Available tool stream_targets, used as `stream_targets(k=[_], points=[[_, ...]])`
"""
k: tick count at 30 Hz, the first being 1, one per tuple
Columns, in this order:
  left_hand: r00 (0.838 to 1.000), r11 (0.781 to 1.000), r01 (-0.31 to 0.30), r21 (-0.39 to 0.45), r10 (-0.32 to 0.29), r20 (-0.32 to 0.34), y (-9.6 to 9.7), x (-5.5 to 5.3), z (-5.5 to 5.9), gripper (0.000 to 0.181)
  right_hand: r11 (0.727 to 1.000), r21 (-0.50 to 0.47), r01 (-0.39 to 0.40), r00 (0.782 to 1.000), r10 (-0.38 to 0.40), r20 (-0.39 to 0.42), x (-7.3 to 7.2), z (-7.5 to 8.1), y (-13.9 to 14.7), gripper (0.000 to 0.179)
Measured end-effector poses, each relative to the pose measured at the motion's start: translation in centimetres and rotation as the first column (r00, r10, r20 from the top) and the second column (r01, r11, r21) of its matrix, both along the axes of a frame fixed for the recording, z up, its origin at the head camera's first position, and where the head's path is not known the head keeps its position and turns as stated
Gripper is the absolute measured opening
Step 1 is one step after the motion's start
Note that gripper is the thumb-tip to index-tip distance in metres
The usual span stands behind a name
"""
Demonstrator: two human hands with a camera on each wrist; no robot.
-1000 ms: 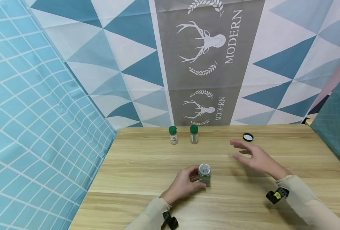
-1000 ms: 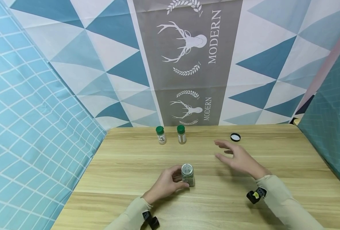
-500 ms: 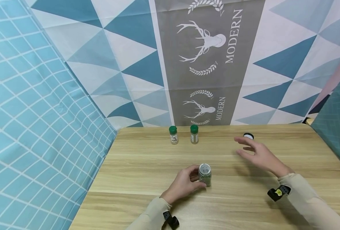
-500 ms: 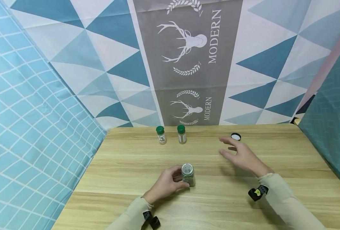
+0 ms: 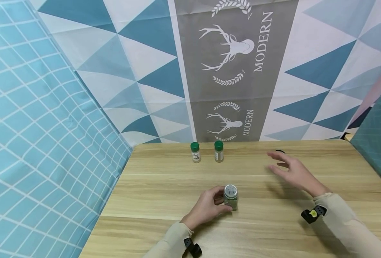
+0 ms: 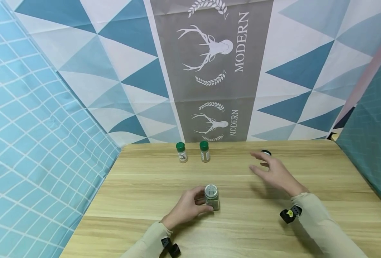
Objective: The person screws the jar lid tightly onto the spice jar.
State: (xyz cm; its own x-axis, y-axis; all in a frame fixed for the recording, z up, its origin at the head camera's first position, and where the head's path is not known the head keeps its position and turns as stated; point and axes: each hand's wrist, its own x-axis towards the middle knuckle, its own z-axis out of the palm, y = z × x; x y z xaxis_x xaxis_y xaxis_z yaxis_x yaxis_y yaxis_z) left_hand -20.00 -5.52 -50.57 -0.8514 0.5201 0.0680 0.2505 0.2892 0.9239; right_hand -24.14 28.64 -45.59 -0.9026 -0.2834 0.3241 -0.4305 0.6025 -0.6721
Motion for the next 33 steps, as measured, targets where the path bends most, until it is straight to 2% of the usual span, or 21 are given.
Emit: stream_targets(k=[20, 33], points=[[1.0, 1.0, 0.012, -0.002, -0.012, -0.02, 0.0, -0.1, -0.1, 0.056, 0.994, 0.005, 0.108, 0.992, -0.108, 0.065, -0.6, 0.0, 2.1, 0.055], [0.999, 1.0, 0.004, -0.006, -0.004, -0.033, -0.1, -0.1, -0.2, 0.054, 0.989, -0.01, 0.147, 0.985, -0.146, 0.092, -1.2, -0.5, 3.7, 0.061]])
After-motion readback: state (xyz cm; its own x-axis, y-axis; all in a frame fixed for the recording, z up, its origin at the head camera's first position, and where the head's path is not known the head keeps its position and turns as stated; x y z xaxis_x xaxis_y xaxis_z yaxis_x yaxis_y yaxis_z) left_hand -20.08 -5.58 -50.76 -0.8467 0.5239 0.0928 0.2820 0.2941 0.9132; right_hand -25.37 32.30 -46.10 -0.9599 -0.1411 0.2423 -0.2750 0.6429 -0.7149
